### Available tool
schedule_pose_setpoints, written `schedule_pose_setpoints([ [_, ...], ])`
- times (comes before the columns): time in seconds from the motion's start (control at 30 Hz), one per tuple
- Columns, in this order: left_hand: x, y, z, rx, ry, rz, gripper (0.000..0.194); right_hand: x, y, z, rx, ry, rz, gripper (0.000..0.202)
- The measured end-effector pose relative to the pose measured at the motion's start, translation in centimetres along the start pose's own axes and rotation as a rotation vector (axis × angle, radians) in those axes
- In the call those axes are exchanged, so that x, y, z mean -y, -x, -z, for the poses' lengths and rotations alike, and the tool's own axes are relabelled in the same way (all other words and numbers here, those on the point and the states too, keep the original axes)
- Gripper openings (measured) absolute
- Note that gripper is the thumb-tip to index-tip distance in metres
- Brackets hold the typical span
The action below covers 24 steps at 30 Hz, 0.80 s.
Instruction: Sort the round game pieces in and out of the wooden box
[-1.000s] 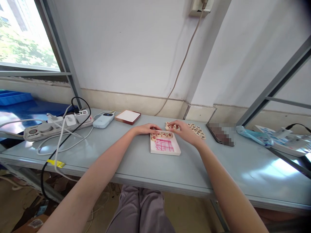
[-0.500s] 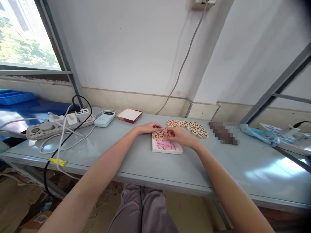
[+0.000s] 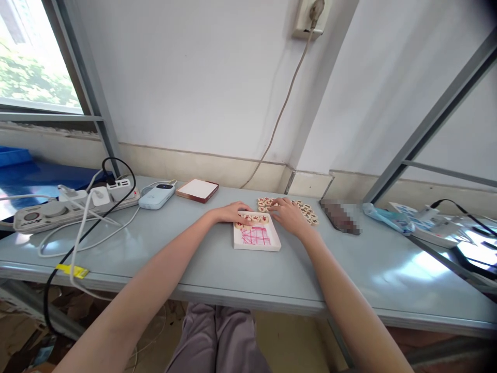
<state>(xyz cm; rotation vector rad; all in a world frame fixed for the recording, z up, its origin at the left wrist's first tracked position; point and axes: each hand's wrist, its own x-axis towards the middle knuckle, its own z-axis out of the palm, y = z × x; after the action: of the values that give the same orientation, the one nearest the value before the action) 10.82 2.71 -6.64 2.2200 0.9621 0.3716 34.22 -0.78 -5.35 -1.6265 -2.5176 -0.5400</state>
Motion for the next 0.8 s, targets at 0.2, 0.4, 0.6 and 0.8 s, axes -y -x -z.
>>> schedule_pose_setpoints([
  [0.2,0.0,0.0,0.0,0.026,-0.034,0.016,0.062,0.1,-0.1,0.3,0.043,-0.158,-0.093,0.017],
  [0.4,-0.1,-0.2,-0.3,-0.031,-0.041,0.009,0.059,-0.3,-0.1,0.7,0.006,-0.26,-0.097,0.015],
  [0.6,-0.2,-0.2,-0.3,-0.033,-0.057,-0.026,0.057,0.5,0.2,2.6,-0.052,-0.403,-0.125,0.025],
  [0.8,0.3,-0.4,-0.4,-0.046,-0.063,-0.03,0.061,2.1,0.2,3.7,0.035,-0.665,0.037,0.027],
])
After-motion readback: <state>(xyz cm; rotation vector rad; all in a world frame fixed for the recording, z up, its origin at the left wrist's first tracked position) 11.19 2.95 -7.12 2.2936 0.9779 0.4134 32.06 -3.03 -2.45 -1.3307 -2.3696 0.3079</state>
